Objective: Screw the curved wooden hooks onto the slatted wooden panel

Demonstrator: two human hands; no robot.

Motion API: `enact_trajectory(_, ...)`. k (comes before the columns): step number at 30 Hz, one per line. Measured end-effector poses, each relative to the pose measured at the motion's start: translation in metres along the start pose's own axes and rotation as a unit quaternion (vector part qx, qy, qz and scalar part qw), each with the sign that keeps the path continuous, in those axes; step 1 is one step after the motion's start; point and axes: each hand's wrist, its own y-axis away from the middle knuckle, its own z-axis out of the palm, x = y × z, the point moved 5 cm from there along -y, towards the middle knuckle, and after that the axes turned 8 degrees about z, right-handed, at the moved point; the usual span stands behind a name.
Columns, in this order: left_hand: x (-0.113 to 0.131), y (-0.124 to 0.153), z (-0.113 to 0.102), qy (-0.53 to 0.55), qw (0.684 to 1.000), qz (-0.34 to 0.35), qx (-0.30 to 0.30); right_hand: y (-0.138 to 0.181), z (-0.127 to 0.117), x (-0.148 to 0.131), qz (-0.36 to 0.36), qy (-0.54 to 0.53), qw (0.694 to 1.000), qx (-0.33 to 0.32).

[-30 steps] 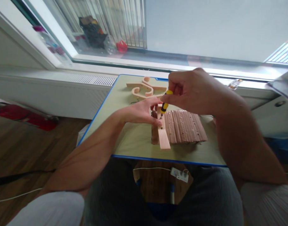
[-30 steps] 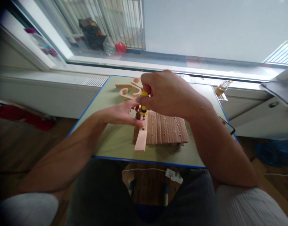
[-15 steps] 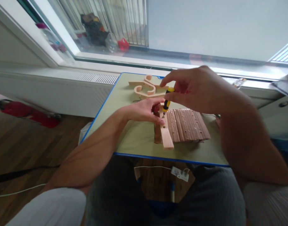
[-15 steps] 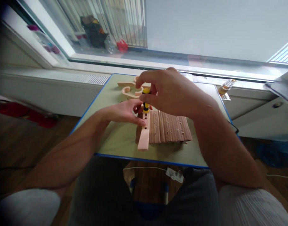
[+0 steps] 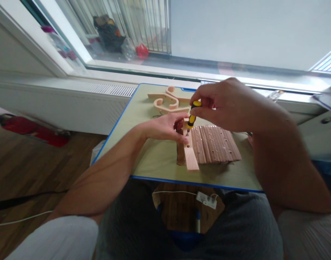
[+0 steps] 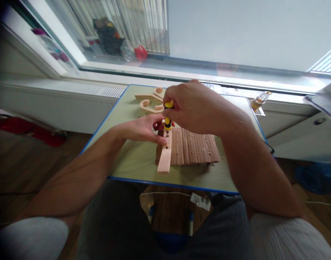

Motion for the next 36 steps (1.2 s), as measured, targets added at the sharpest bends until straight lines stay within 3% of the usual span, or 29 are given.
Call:
enact_trajectory(9,0.001,0.0,-0.002,-0.031,0.999,-0.027,-0.004,-0.007,0.007,-0.006,0.032,-0.001,0.998,0.046)
enact_trajectory(24,0.006,-0.001,0.001,0.007,1.0,-0.015,-0.003,-0.001,0.002,-0.01,0.015,-0.009,0.999,0.035)
enact_trajectory(36,0.002,0.002,-0.002,-0.033,0.999,-0.033,0.007,0.0,0.003,-0.006,-0.042,-0.053,0.998,-0.001)
